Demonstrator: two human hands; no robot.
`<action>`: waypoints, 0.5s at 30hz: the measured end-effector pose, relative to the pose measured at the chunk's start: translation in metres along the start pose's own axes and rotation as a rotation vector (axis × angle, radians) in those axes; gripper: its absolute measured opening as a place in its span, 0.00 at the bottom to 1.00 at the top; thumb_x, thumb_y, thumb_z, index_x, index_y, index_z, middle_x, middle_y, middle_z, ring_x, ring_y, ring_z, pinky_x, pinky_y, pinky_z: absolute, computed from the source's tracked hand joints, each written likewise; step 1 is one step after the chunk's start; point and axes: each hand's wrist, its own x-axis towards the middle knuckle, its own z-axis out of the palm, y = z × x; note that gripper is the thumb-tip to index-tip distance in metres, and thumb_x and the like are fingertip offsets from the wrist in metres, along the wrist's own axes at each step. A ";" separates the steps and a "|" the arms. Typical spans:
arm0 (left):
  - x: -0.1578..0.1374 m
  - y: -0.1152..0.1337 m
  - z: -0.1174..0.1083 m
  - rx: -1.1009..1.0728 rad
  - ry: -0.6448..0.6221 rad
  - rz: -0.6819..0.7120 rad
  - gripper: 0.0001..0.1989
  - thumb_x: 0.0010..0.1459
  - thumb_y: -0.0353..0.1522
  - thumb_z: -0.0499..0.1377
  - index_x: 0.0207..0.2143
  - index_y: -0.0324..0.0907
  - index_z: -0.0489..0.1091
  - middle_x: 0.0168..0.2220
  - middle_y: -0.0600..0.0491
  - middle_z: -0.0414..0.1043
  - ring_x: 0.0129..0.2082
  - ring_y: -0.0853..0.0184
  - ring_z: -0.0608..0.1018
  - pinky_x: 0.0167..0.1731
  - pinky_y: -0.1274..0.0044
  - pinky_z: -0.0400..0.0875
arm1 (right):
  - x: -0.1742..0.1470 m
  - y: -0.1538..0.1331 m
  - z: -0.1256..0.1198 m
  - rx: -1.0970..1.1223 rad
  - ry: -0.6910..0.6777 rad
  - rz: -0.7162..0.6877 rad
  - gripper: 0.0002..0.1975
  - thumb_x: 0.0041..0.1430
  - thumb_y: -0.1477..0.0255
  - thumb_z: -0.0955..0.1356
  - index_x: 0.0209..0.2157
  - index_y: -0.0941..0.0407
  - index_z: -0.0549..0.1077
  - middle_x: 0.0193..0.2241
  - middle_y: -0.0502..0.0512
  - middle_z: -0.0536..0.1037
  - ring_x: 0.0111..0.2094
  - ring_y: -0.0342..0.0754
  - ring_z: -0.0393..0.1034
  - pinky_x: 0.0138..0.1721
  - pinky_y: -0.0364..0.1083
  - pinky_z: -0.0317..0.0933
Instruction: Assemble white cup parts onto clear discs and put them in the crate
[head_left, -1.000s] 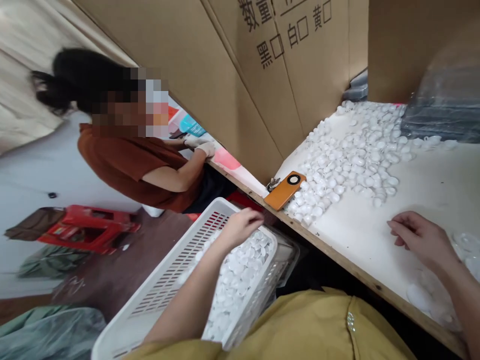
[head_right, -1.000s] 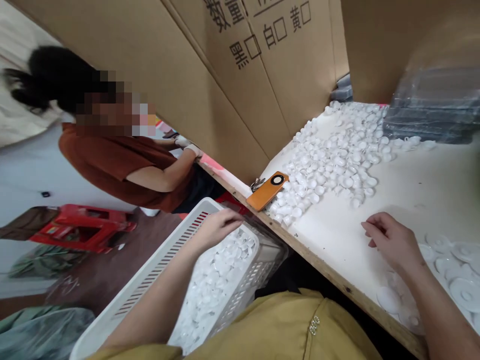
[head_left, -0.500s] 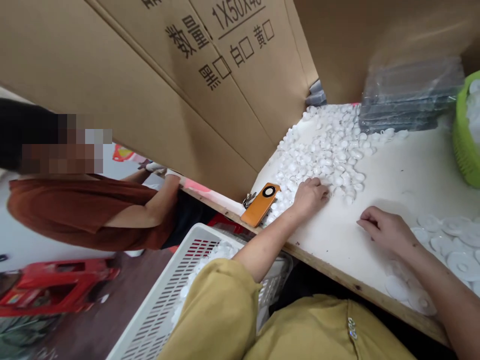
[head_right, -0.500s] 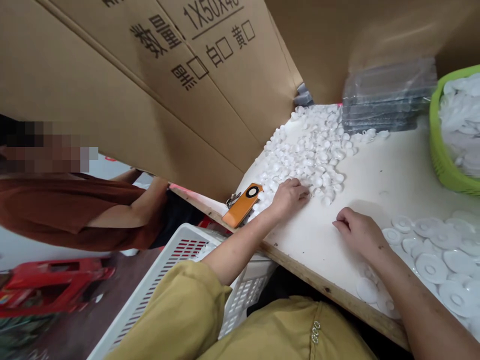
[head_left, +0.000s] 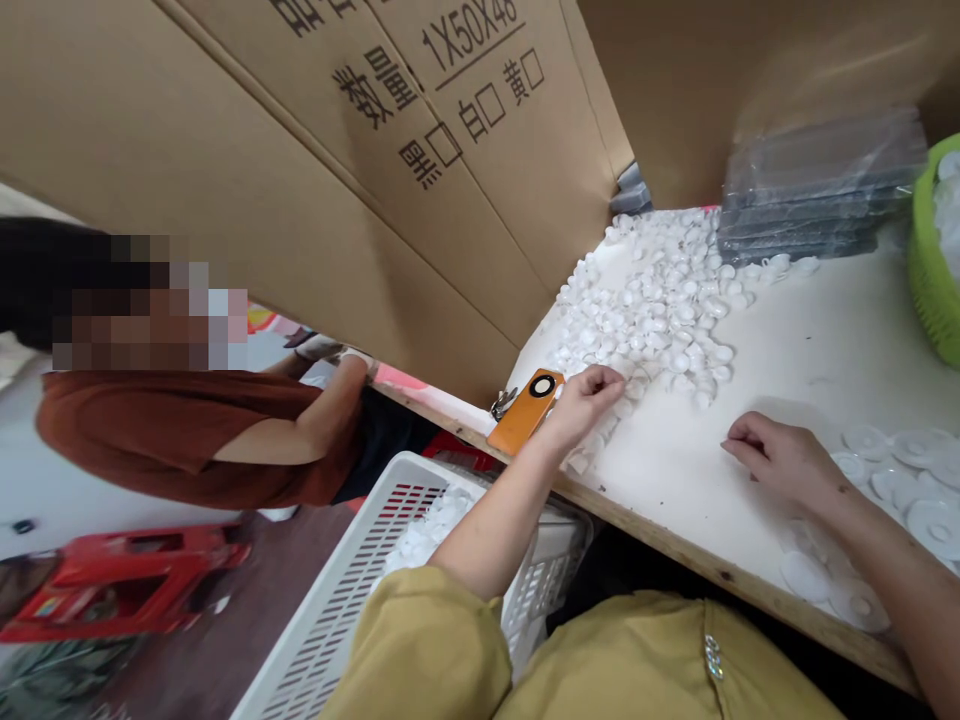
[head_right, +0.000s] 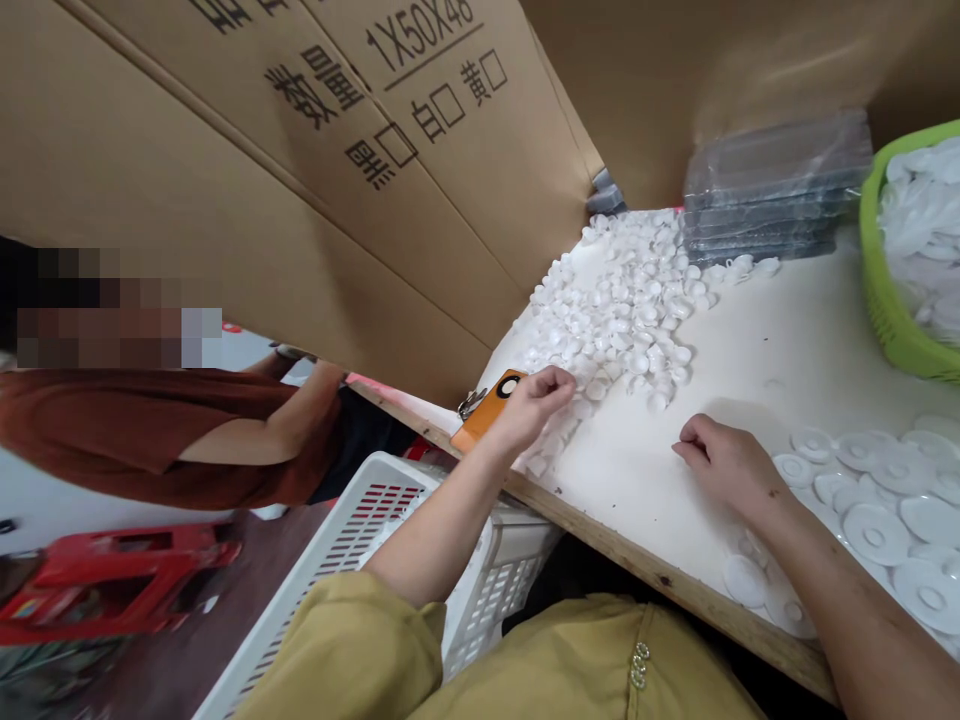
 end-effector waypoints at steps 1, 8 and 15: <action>-0.006 -0.004 -0.016 -0.040 0.053 -0.034 0.12 0.54 0.40 0.57 0.30 0.39 0.67 0.27 0.56 0.65 0.27 0.72 0.66 0.30 0.79 0.62 | 0.000 0.001 0.000 -0.001 0.004 -0.003 0.09 0.54 0.61 0.63 0.29 0.51 0.68 0.25 0.48 0.76 0.24 0.47 0.70 0.30 0.47 0.60; -0.071 -0.023 -0.125 0.433 0.313 -0.238 0.09 0.51 0.38 0.57 0.28 0.40 0.67 0.26 0.56 0.65 0.29 0.69 0.68 0.32 0.77 0.64 | 0.000 0.011 0.000 -0.033 -0.011 0.020 0.11 0.52 0.58 0.64 0.29 0.51 0.69 0.26 0.48 0.76 0.25 0.48 0.72 0.30 0.46 0.61; -0.114 -0.031 -0.136 0.669 0.165 -0.314 0.09 0.53 0.37 0.55 0.28 0.41 0.70 0.31 0.53 0.70 0.32 0.66 0.72 0.35 0.76 0.66 | -0.002 0.013 -0.001 -0.099 -0.049 0.109 0.15 0.48 0.53 0.64 0.31 0.49 0.71 0.29 0.47 0.78 0.28 0.49 0.73 0.33 0.47 0.61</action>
